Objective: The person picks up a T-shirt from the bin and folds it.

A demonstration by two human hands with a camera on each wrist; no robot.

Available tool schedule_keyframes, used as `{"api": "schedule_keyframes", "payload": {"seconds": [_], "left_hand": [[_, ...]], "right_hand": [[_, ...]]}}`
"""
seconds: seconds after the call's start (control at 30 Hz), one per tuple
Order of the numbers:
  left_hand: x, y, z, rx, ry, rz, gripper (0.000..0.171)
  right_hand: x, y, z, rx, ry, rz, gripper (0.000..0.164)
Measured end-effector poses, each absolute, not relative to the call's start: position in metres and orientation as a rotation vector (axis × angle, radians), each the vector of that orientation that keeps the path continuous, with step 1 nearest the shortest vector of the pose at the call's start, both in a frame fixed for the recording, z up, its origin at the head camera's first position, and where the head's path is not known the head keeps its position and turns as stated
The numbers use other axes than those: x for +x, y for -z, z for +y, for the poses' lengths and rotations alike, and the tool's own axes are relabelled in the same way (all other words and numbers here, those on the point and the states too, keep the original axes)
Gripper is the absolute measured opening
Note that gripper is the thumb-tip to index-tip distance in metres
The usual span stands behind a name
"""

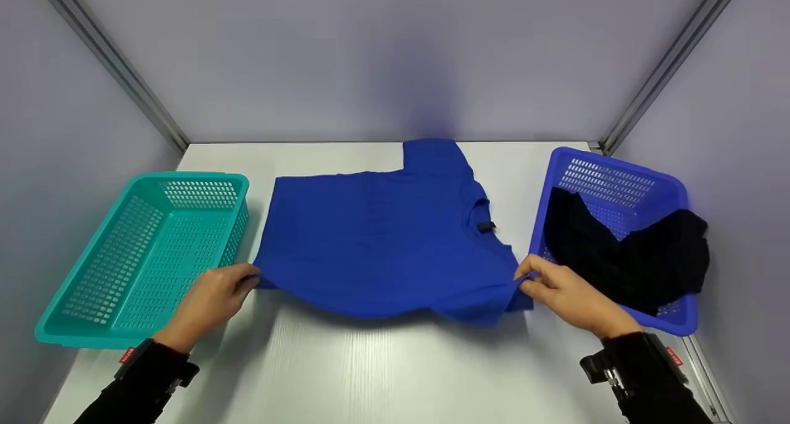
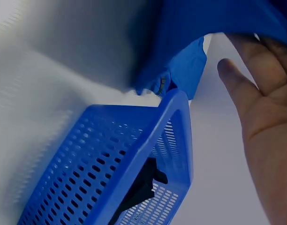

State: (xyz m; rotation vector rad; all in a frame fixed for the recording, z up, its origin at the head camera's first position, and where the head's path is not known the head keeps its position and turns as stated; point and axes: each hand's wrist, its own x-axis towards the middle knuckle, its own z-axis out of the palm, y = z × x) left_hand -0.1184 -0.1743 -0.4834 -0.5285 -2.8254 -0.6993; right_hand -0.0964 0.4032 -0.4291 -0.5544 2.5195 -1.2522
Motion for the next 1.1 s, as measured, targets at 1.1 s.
{"api": "schedule_keyframes", "payload": {"seconds": [1.1], "left_hand": [[-0.181,0.519,-0.137,0.060,0.414,-3.178,0.010]], "right_hand": [[-0.181,0.482,0.345,0.050,1.087,2.927,0.030]]}}
